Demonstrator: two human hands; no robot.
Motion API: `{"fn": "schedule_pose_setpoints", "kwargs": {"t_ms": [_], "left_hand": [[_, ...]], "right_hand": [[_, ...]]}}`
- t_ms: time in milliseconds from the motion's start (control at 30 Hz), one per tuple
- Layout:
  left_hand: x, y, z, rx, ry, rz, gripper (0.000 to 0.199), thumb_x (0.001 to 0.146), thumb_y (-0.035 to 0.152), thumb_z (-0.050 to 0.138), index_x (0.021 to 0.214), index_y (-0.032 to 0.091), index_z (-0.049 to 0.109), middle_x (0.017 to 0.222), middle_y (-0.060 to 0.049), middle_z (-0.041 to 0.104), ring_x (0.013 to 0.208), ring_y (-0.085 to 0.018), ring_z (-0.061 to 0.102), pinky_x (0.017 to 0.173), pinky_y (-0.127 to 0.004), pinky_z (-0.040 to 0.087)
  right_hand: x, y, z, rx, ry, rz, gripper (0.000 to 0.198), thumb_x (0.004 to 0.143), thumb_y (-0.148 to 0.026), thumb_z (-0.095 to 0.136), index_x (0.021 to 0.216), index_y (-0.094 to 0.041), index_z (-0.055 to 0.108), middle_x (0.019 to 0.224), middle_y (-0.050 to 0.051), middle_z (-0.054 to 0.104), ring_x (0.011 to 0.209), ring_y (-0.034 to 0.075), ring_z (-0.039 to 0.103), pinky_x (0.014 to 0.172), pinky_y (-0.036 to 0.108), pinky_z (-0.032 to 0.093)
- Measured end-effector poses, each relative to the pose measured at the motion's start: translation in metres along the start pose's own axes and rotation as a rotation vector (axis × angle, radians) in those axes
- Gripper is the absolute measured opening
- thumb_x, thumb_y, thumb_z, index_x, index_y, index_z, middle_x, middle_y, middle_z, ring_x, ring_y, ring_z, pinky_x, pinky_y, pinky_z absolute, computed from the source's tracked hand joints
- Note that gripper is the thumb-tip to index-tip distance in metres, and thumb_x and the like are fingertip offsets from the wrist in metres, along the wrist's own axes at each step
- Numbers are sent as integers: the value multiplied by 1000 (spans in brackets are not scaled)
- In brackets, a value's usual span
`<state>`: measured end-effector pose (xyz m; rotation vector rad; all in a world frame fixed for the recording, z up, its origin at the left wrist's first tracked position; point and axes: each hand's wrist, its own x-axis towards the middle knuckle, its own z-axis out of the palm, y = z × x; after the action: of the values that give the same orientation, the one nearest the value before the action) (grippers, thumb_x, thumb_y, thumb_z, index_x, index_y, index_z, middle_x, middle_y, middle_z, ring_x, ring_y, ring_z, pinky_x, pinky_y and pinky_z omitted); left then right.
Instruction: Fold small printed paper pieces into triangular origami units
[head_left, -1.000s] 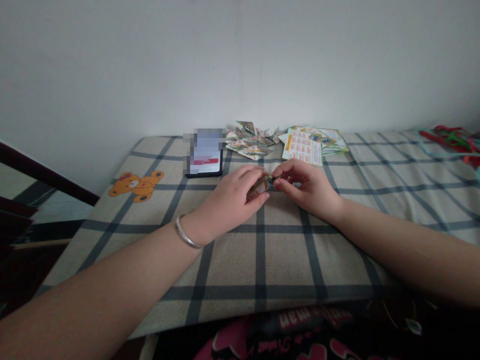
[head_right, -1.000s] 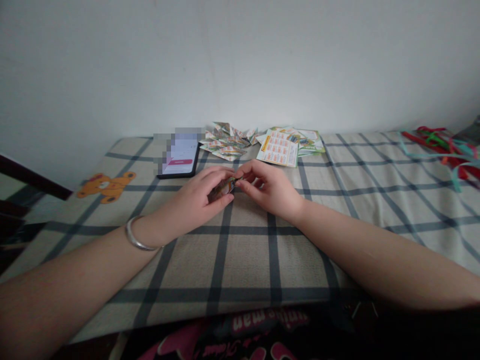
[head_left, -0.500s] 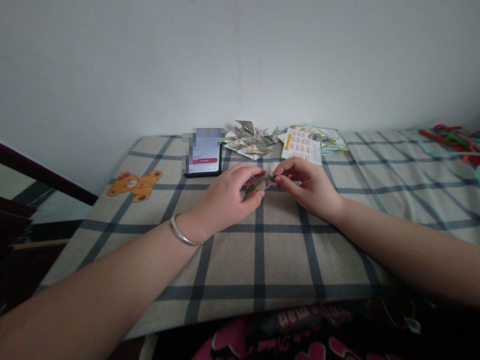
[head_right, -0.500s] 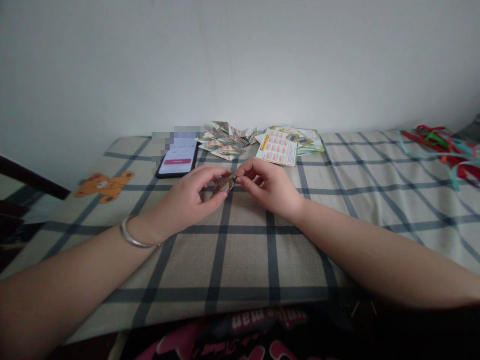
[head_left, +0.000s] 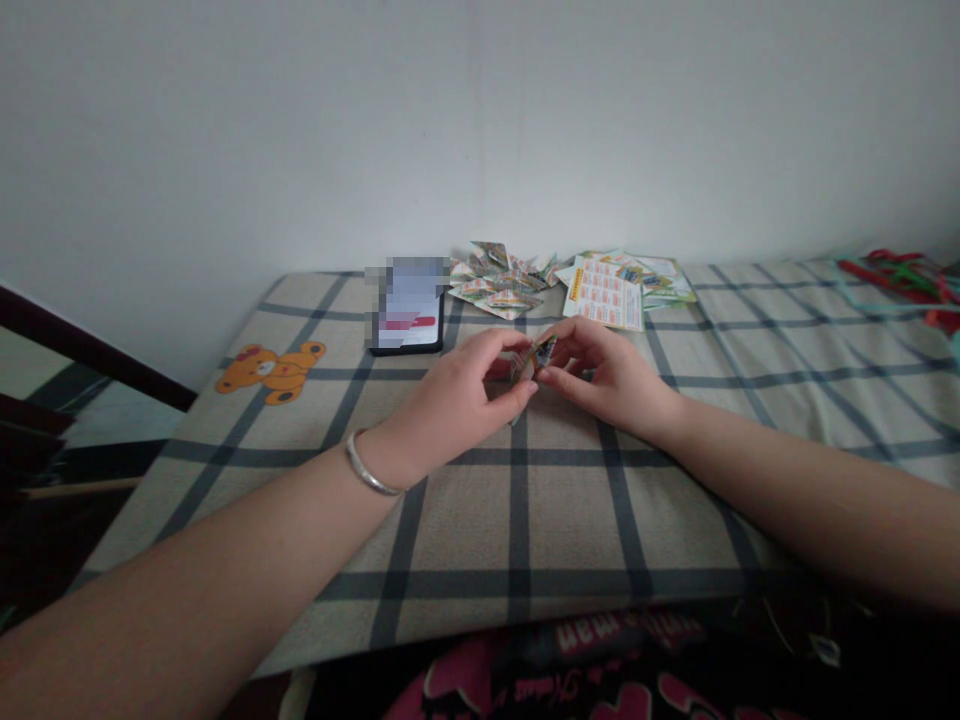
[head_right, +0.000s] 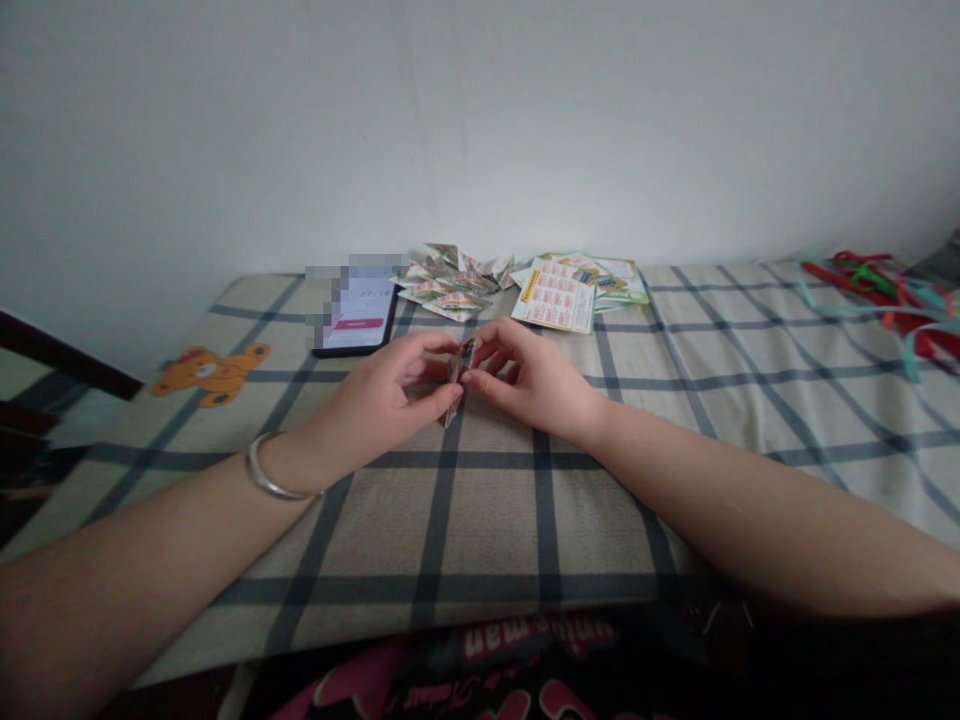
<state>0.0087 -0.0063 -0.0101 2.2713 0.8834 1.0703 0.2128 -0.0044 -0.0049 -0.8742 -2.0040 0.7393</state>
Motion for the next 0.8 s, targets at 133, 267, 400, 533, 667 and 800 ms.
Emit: {"fn": "schedule_pose_setpoints", "kwargs": {"t_ms": [133,267,400,533,667,800], "left_hand": [[1,-4,0,-101,-10,-31,36,85,20,61,120,18,50,118,-8,64,107,-19,65,95,-36,56],[1,-6,0,-130,-7,-61,37,86,21,60,120,17,50,117,-9,63,104,-18,66,95,-37,56],[1,-7,1,-148,-3,-66,35,85,20,60,118,18,50,116,-8,63,102,-18,67,95,-37,56],[0,-11,1,-210,-14,-69,32,85,18,59,115,20,49,117,-7,62,102,-16,66,94,-35,56],[0,-11,-2,-189,-52,-58,31,87,18,56,116,20,49,116,-6,63,104,-15,65,96,-34,54],[1,-9,-7,59,-17,-2,29,86,18,57,115,20,53,115,-6,63,111,-18,60,101,-39,49]], "right_hand": [[0,0,0,-70,45,-33,15,85,-23,64,97,-20,56,84,0,64,68,10,60,55,20,48],[0,-2,-2,-142,71,-23,8,85,-21,61,93,-18,61,80,1,65,64,9,58,52,20,45],[-1,-2,-2,-200,95,-17,6,85,-22,61,84,-17,63,70,0,64,56,8,54,50,20,41],[-1,-1,-1,-243,82,-35,9,85,-25,60,84,-17,64,69,0,64,56,9,54,51,21,42],[-2,-2,-2,-312,84,-52,8,85,-23,60,86,-18,66,72,1,65,60,10,57,53,22,44],[-2,-2,-2,-353,91,-68,10,84,-24,60,90,-19,66,77,2,67,64,12,60,55,23,46]]}}
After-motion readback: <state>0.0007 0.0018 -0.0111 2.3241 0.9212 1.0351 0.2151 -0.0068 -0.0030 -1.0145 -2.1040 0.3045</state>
